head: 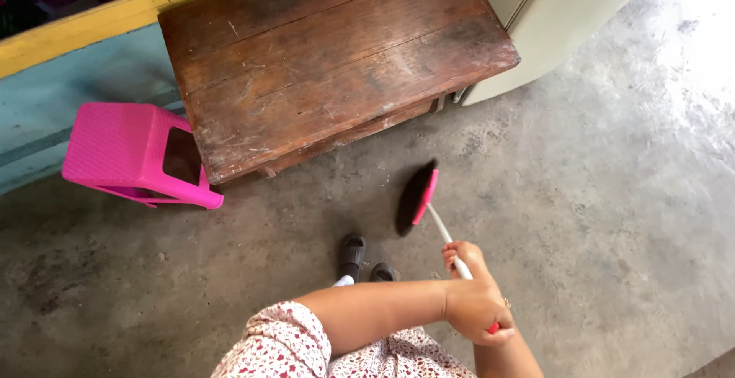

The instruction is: The person sweeps a concrete floor with a pink-handled broom, moving around a wooden table, a pink stool, and a white refrigerator. The person sweeps along walls and near a parked motorcycle, covering multiple areas of the floor.

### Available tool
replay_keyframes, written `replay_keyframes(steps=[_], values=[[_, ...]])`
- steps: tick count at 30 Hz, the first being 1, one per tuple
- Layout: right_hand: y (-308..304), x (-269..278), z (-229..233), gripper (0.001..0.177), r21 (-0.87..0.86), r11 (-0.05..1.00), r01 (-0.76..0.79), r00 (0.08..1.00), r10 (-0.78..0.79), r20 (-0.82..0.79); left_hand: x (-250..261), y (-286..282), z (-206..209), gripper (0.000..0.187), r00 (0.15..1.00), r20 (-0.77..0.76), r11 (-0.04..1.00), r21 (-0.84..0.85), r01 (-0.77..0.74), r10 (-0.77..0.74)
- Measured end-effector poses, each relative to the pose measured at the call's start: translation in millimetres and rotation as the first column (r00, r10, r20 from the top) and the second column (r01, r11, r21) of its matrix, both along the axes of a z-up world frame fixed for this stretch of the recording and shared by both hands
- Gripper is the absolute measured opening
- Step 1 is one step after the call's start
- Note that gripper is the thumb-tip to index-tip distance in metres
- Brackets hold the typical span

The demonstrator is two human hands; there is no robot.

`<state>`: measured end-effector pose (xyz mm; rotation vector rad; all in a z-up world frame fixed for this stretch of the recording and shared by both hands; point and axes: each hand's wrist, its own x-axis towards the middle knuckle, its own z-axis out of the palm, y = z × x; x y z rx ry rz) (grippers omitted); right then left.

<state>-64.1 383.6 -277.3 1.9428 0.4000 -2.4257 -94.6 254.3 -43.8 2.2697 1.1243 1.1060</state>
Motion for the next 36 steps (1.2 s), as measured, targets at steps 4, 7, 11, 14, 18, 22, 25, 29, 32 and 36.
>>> replay_keyframes(steps=[4, 7, 11, 14, 18, 22, 25, 29, 32, 36], values=[[-5.9, -25.3, 62.0, 0.013, 0.119, 0.993, 0.017, 0.997, -0.027, 0.079, -31.1, -8.2, 24.0, 0.035, 0.995, 0.012, 0.971, -0.218, 0.095, -0.095], [-8.9, -41.4, 77.9, 0.013, 0.075, 0.996, -0.039, 0.996, 0.033, 0.082, -44.7, -17.0, 46.1, 0.037, 0.99, 0.097, 0.979, -0.169, 0.113, -0.097], [-24.2, -68.2, 88.8, 0.013, 0.092, 0.995, 0.024, 0.999, -0.028, 0.035, -56.3, -20.1, 67.2, 0.038, 0.989, 0.049, 0.968, -0.203, 0.147, -0.14], [-33.8, -92.7, 85.4, 0.01, -0.011, 0.999, 0.042, 0.994, -0.043, -0.096, -65.5, -12.4, 65.3, 0.042, 0.985, -0.063, 0.957, -0.255, 0.138, -0.159], [-59.0, -129.4, 88.8, 0.005, -0.162, 0.987, 0.002, 0.97, -0.041, -0.239, -87.4, -3.3, 66.4, 0.048, 0.928, -0.26, 0.863, -0.494, 0.111, -0.268], [-68.2, -153.0, 65.4, 0.002, -0.234, 0.972, 0.016, 0.966, -0.075, -0.247, -112.3, 0.0, 51.2, 0.05, 0.914, -0.301, 0.841, -0.536, 0.074, -0.272], [-55.6, -149.7, 17.7, 0.01, -0.269, 0.963, -0.026, 0.963, -0.048, -0.265, -126.8, 4.7, 44.2, 0.049, 0.919, -0.25, 0.802, -0.588, 0.107, -0.305], [-28.9, -128.9, -8.0, 0.011, -0.22, 0.973, 0.073, 0.967, -0.123, -0.225, -127.9, 10.2, 27.0, 0.046, 0.954, -0.176, 0.896, -0.416, 0.152, -0.244], [-9.0, -126.8, 2.1, 0.011, -0.095, 0.991, 0.094, 0.991, -0.103, -0.09, -133.6, 15.7, 18.6, 0.041, 0.979, -0.066, 0.948, -0.271, 0.17, -0.194], [6.3, -137.4, 28.1, 0.015, 0.012, 0.996, 0.091, 0.991, -0.092, 0.095, -148.5, 21.2, 20.7, 0.039, 0.985, 0.069, 0.981, -0.095, 0.167, -0.161]])
